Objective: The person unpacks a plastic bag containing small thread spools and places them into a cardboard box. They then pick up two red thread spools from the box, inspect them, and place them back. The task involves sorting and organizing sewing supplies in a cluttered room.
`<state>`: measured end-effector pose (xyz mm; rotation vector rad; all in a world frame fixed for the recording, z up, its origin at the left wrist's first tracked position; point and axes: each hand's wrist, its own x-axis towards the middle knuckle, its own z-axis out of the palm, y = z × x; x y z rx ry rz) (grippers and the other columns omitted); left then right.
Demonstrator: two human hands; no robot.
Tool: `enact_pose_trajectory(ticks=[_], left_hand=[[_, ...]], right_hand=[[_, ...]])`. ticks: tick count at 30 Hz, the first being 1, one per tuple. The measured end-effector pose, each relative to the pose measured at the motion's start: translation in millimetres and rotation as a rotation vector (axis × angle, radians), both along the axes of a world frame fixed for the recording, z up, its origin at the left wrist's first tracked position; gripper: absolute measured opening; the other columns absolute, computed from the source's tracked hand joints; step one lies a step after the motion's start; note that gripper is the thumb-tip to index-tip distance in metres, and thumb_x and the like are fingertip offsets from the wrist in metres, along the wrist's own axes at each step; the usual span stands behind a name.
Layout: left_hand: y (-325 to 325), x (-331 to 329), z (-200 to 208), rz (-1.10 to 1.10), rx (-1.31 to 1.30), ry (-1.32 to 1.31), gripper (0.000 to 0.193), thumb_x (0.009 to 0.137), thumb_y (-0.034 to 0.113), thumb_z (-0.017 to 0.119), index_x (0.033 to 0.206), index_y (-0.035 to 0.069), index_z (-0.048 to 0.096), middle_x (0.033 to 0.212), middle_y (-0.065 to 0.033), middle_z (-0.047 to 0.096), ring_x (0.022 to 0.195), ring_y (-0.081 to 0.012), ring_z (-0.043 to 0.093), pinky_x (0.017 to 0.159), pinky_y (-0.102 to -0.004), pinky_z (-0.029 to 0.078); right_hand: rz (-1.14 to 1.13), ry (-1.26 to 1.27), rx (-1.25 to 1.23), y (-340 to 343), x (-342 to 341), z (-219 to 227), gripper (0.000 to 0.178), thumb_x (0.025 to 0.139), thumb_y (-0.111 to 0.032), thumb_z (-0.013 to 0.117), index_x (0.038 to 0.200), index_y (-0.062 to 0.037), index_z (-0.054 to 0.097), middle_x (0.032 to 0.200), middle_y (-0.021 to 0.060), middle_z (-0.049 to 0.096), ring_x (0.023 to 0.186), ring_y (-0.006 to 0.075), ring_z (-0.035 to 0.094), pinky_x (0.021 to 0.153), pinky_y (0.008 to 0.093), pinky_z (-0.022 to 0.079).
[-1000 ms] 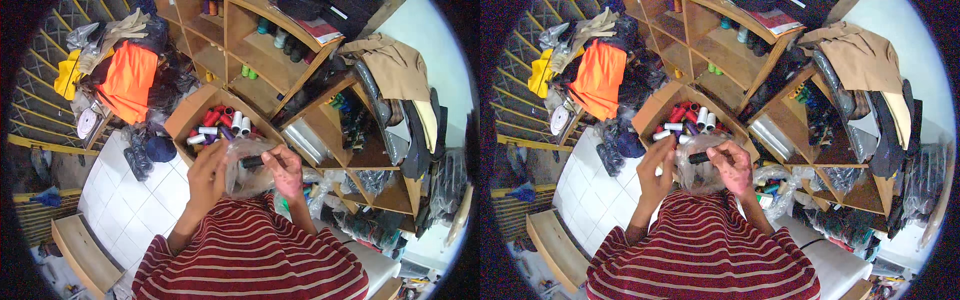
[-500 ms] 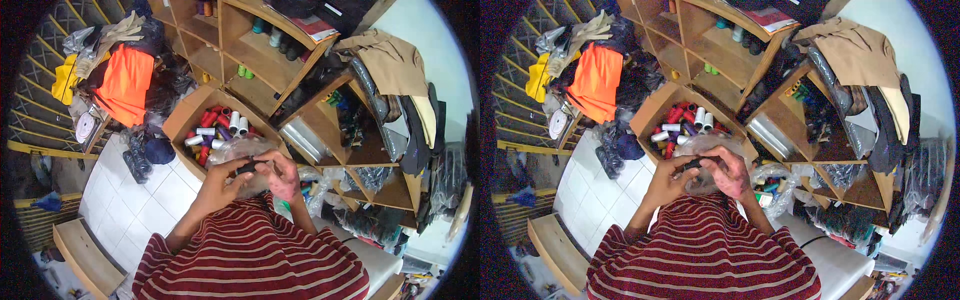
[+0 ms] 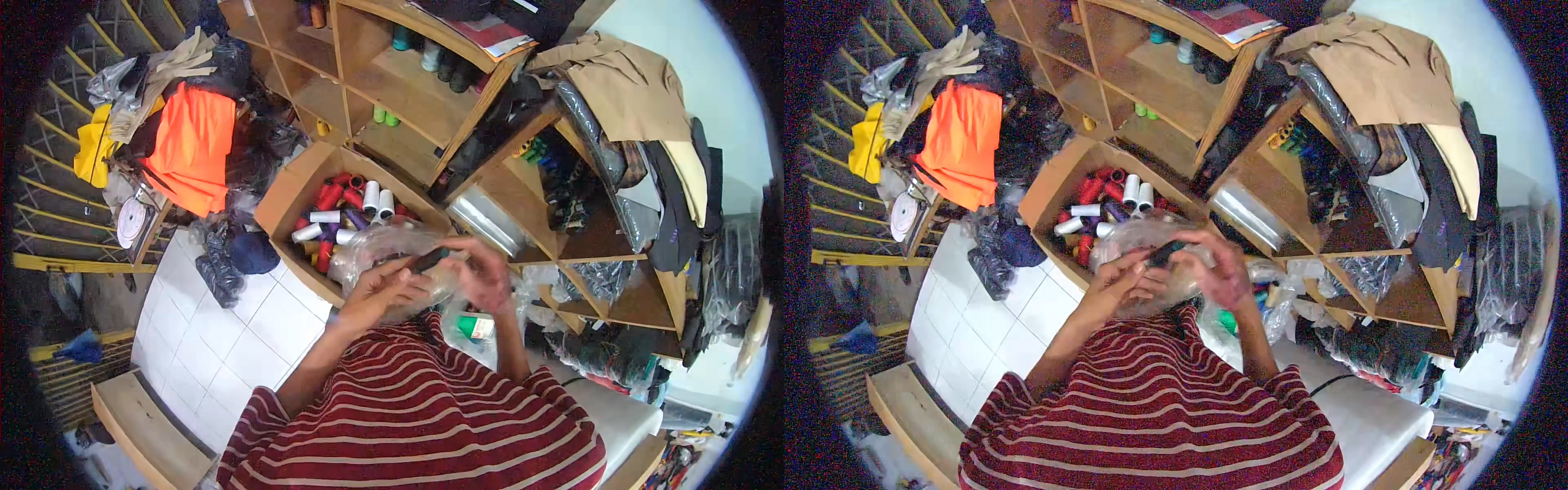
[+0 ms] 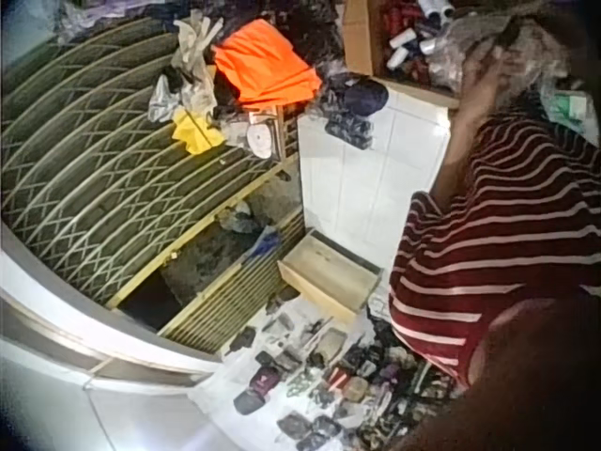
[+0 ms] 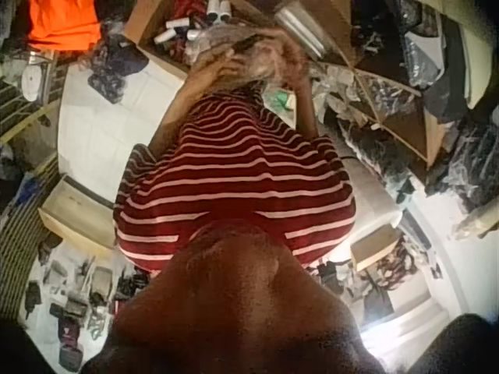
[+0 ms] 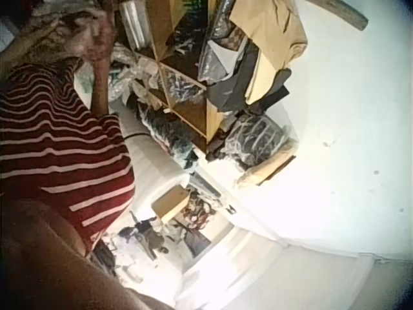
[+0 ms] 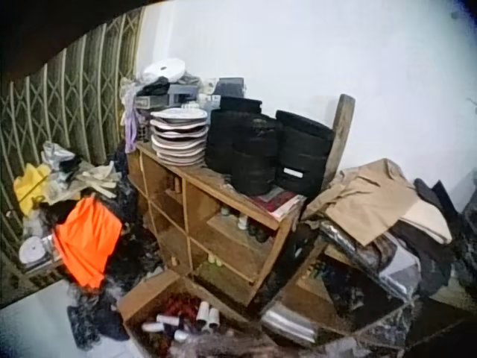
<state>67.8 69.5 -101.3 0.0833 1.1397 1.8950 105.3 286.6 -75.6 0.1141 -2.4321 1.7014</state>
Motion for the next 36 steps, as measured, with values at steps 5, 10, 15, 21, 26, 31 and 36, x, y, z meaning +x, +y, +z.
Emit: enact_pose_trajectory(ticks=[5,10,15,21,26,31,36], left_hand=[[-8.6,8.6,-37.3,-0.023,-0.244,0.221,0.038,0.097,0.02,0.052,0.131,0.004,0.047,0.11,-0.0095,0.064,0.1,-0.0175,0.062,0.084,-0.0293,0.048],[-22.4,17.4,-67.5,-0.039,-0.292,0.326,0.033,0.096,0.015,0.054,0.127,0.004,0.051,0.107,-0.0092,0.065,0.099,-0.0159,0.061,0.086,-0.0295,0.047],[-19.4,15.4,-56.0,0.024,-0.246,0.192,0.03,0.093,0.008,0.056,0.122,0.001,0.054,0.101,-0.0076,0.064,0.094,-0.0137,0.06,0.084,-0.026,0.048],[-18.4,16.6,-52.2,0.003,-0.32,0.261,0.031,0.092,0.003,0.055,0.123,0.002,0.053,0.102,-0.0083,0.064,0.094,-0.0147,0.06,0.086,-0.0271,0.048],[-19.1,18.4,-55.3,0.011,-0.295,0.219,0.031,0.092,0.001,0.055,0.122,0.001,0.053,0.103,-0.0092,0.065,0.095,-0.0159,0.061,0.088,-0.0279,0.049],[-19.3,17.8,-52.7,-0.001,-0.298,0.27,0.031,0.091,0.002,0.056,0.122,0.0,0.053,0.102,-0.01,0.065,0.095,-0.0161,0.061,0.089,-0.0281,0.048],[-17.4,18.2,-46.1,0.0,-0.303,0.303,0.03,0.092,0.002,0.055,0.122,0.0,0.053,0.101,-0.0096,0.065,0.094,-0.0156,0.061,0.089,-0.0277,0.048]], right_hand=[[-0.22,0.043,-0.29,111.4,4.4,-26.2,0.025,0.085,-0.017,0.066,0.107,-0.006,0.064,0.111,0.0089,0.064,0.1,0.0234,0.061,0.088,0.0349,0.047],[-0.401,0.208,-0.025,271.1,36.2,-97.4,0.053,0.093,-0.048,0.046,0.12,-0.0037,0.055,0.126,0.0139,0.054,0.121,0.0262,0.048,0.107,0.0437,0.033],[-0.674,0.316,-0.516,337.5,70.4,-178.9,0.041,0.093,-0.036,0.052,0.122,-0.0072,0.055,0.128,0.0093,0.055,0.118,0.0259,0.051,0.101,0.0446,0.041],[-0.765,0.319,-0.62,322.7,72.8,-221.5,0.038,0.087,-0.016,0.058,0.125,-0.0105,0.053,0.119,0.0034,0.057,0.11,0.0178,0.051,0.09,0.0324,0.045],[-0.746,0.325,-0.437,324.7,63.6,-231.2,0.038,0.088,-0.027,0.055,0.123,-0.0124,0.054,0.112,0.0011,0.057,0.106,0.0153,0.051,0.091,0.0363,0.044],[-0.592,0.408,-0.75,330.3,63.1,-242.1,0.048,0.091,-0.038,0.053,0.132,-0.016,0.048,0.126,0.0023,0.053,0.114,0.0183,0.05,0.101,0.0408,0.039],[-0.759,0.323,-0.565,333.0,73.0,-253.7,0.053,0.091,-0.04,0.053,0.137,-0.0183,0.043,0.126,0.0011,0.051,0.114,0.0215,0.05,0.099,0.0453,0.042]])
